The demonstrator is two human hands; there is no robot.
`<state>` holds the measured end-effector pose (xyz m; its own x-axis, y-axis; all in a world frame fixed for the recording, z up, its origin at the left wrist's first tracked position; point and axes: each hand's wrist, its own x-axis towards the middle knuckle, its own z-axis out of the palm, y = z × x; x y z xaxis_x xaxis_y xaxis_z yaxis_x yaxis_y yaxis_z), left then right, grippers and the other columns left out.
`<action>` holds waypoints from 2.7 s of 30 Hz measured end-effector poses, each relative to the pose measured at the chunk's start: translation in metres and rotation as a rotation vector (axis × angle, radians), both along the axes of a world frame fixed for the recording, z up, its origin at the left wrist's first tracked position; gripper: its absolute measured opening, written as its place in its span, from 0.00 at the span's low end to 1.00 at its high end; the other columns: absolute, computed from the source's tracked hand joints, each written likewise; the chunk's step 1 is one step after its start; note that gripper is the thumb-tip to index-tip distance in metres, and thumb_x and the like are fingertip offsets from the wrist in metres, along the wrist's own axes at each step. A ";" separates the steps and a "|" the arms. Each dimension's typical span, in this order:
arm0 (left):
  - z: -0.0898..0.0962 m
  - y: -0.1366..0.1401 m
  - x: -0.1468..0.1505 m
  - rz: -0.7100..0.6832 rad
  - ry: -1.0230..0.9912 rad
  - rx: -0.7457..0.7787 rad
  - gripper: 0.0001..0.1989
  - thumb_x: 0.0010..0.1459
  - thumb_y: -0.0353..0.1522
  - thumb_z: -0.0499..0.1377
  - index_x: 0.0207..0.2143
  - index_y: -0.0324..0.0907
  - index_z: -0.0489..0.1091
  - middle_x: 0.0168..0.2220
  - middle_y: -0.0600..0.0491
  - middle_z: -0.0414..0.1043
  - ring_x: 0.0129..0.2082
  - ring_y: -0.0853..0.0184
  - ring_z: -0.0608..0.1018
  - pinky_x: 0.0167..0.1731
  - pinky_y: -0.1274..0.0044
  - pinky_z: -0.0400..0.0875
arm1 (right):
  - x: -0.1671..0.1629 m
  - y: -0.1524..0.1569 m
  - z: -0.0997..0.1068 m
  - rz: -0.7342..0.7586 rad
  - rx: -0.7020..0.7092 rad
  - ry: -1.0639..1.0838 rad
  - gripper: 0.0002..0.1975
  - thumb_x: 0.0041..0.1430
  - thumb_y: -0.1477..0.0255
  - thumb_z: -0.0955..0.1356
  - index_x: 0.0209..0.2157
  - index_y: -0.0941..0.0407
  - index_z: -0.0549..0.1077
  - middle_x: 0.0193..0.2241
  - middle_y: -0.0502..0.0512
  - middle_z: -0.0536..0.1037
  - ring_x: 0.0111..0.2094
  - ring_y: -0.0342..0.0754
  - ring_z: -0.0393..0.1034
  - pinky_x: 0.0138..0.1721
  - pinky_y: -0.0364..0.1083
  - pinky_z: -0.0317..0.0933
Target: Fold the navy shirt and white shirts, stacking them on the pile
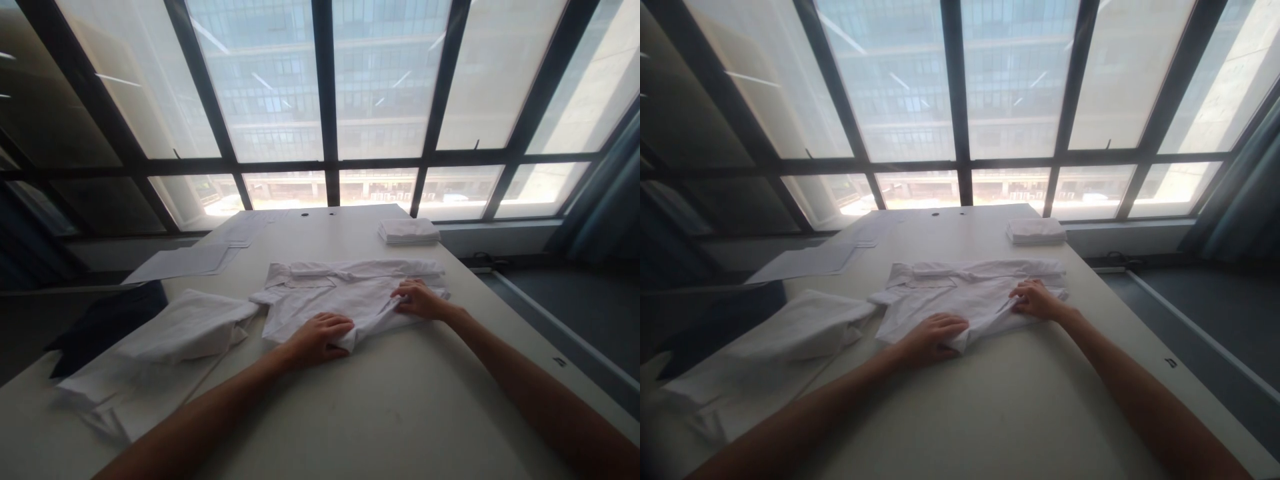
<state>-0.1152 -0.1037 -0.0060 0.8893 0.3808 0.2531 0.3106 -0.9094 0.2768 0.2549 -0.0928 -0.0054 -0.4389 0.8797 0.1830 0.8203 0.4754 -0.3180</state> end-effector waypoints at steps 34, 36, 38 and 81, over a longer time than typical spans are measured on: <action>0.019 -0.017 0.004 -0.279 0.185 -0.183 0.34 0.64 0.49 0.60 0.70 0.57 0.55 0.72 0.51 0.50 0.72 0.51 0.51 0.69 0.54 0.41 | -0.026 -0.009 -0.039 -0.387 -0.092 -0.208 0.32 0.73 0.56 0.54 0.72 0.54 0.51 0.72 0.66 0.47 0.72 0.61 0.38 0.67 0.66 0.40; 0.019 -0.018 0.005 -0.285 0.191 -0.197 0.36 0.63 0.49 0.60 0.70 0.57 0.54 0.72 0.52 0.50 0.72 0.51 0.50 0.69 0.54 0.40 | -0.025 -0.010 -0.039 -0.383 -0.102 -0.223 0.32 0.73 0.55 0.53 0.72 0.54 0.51 0.73 0.65 0.46 0.73 0.60 0.36 0.67 0.66 0.39; 0.019 -0.021 0.005 -0.294 0.196 -0.217 0.36 0.63 0.50 0.60 0.70 0.58 0.54 0.72 0.52 0.49 0.72 0.51 0.49 0.69 0.54 0.39 | -0.024 -0.014 -0.041 -0.381 -0.106 -0.237 0.32 0.73 0.55 0.52 0.72 0.54 0.50 0.73 0.64 0.45 0.73 0.59 0.36 0.67 0.66 0.38; -0.031 0.160 0.088 0.562 0.157 0.092 0.26 0.71 0.38 0.46 0.68 0.42 0.58 0.71 0.46 0.54 0.71 0.56 0.55 0.68 0.59 0.49 | -0.010 0.099 -0.035 -0.564 0.191 -0.238 0.27 0.70 0.67 0.56 0.67 0.58 0.62 0.71 0.66 0.51 0.72 0.61 0.37 0.69 0.62 0.33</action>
<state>-0.0273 0.0558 -0.0372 0.5872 0.7871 0.1891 0.7825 -0.6117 0.1161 0.2454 0.0060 -0.0406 0.0334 0.9487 0.3143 0.9986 -0.0191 -0.0486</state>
